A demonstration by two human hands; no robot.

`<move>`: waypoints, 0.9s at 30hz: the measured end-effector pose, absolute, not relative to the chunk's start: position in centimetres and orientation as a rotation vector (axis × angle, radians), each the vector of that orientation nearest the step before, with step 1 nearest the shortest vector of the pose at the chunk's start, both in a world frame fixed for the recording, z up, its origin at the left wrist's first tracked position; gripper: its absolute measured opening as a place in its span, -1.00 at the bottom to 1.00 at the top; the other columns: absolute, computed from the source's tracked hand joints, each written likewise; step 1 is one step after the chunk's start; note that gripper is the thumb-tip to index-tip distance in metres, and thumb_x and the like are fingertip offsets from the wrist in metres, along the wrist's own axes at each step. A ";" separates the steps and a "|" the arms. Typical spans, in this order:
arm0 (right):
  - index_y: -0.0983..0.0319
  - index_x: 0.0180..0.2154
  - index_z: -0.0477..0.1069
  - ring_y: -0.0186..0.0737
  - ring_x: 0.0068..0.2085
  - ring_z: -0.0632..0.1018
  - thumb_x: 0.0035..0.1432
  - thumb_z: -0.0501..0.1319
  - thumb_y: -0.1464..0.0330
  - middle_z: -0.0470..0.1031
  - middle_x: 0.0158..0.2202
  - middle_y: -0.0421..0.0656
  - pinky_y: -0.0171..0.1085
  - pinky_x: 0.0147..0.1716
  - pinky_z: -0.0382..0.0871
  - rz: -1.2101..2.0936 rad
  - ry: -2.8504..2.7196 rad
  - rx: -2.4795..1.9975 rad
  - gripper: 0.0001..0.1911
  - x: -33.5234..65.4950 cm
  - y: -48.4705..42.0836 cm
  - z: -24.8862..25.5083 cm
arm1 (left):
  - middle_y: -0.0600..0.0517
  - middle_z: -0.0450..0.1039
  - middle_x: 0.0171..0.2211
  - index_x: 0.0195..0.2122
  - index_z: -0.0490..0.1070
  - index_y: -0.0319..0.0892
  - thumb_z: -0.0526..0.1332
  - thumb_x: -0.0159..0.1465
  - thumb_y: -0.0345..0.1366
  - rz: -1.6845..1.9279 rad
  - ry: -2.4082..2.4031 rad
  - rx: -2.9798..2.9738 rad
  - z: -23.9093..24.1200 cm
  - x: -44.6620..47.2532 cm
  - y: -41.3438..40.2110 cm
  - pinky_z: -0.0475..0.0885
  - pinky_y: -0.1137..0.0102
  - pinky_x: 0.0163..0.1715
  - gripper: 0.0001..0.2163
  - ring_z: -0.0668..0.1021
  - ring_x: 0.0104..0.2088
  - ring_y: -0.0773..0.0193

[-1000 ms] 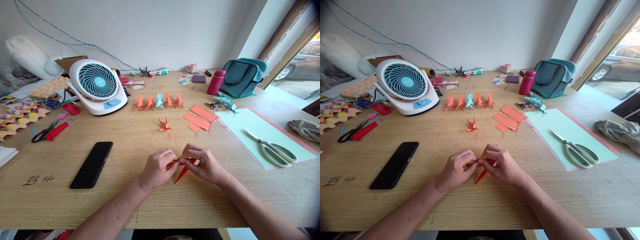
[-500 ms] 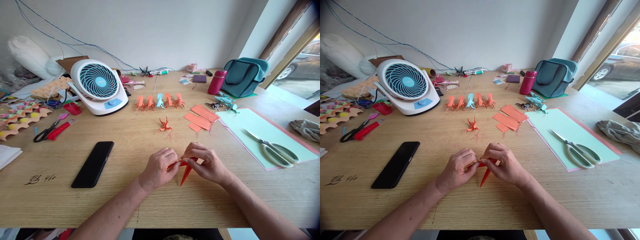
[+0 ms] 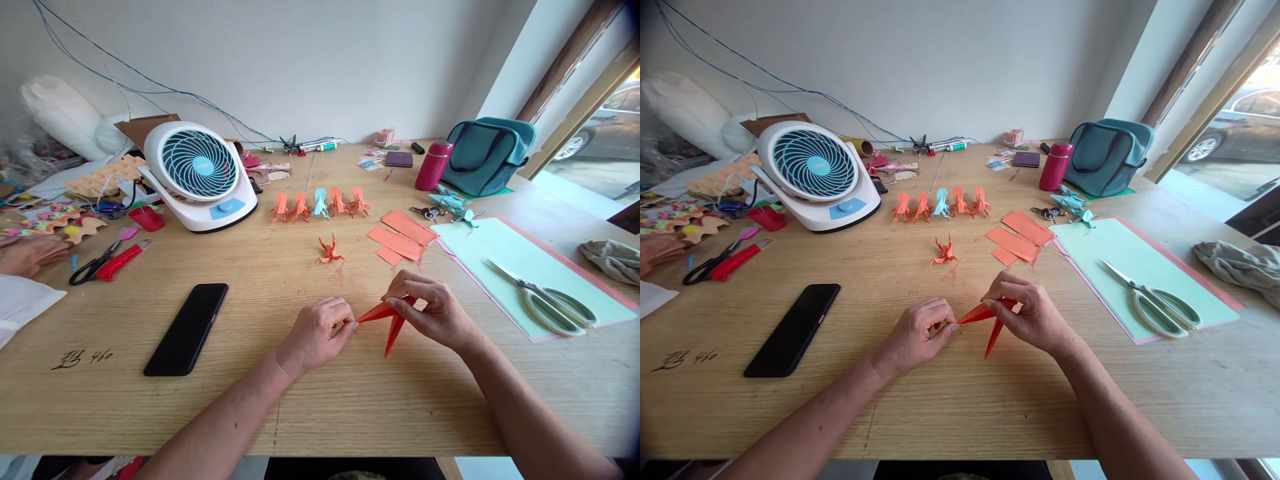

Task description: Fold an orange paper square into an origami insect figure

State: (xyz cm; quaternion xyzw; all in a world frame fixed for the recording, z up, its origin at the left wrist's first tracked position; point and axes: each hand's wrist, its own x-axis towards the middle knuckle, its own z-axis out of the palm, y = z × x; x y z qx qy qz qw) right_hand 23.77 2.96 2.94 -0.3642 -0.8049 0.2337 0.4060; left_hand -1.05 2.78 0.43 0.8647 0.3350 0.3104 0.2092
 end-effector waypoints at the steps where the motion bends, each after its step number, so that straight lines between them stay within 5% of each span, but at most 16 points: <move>1: 0.20 -0.32 0.52 -0.26 -0.36 0.49 0.35 0.20 0.34 0.50 -0.35 -0.13 -0.24 -0.36 0.39 0.587 -2.036 -0.916 -0.82 23.8 3.0 3.0 | 0.11 0.36 -0.48 -0.42 0.31 -0.15 0.19 0.34 -0.39 0.834 0.949 2.394 0.4 -1.0 2.8 0.23 0.43 -0.43 -0.83 0.40 -0.43 0.34; 10: 0.22 -0.31 0.54 -0.28 -0.37 0.49 0.35 0.19 0.34 0.49 -0.35 -0.12 -0.28 -0.40 0.37 0.649 -2.139 -0.911 -0.81 23.4 2.7 2.8 | 0.06 0.54 -0.35 -0.24 0.44 -0.14 0.35 0.24 -0.32 0.864 0.980 2.395 0.8 -0.7 2.3 0.37 0.40 -0.37 -0.87 0.49 -0.40 0.30; 17: 0.22 -0.29 0.55 -0.26 -0.33 0.52 0.36 0.18 0.37 0.51 -0.34 -0.10 -0.27 -0.35 0.41 0.627 -2.152 -0.857 -0.81 22.4 2.4 2.5 | 0.10 0.46 -0.47 -0.39 0.43 -0.17 0.33 0.25 -0.48 0.861 0.936 2.306 0.4 -0.4 2.0 0.32 0.47 -0.42 -0.87 0.46 -0.44 0.36; 21: 0.18 -0.10 0.54 -0.28 -0.30 0.55 0.35 0.21 0.31 0.51 -0.20 -0.08 -0.28 -0.33 0.47 0.643 -2.065 -0.913 -0.83 22.3 2.3 2.4 | 0.13 0.43 -0.48 -0.41 0.45 -0.19 0.31 0.24 -0.51 0.884 0.986 2.101 0.4 -0.3 2.1 0.26 0.51 -0.47 -0.88 0.40 -0.48 0.42; 27: 0.14 0.20 0.34 -0.20 -0.21 0.53 0.28 0.29 0.13 0.52 -0.11 -0.07 -0.20 -0.16 0.47 0.608 -1.772 -1.072 -0.48 22.5 2.7 1.9 | 0.11 0.47 -0.47 -0.38 0.48 -0.21 0.28 0.26 -0.35 1.001 1.048 1.685 0.4 -0.3 2.8 0.27 0.53 -0.51 -0.92 0.38 -0.52 0.44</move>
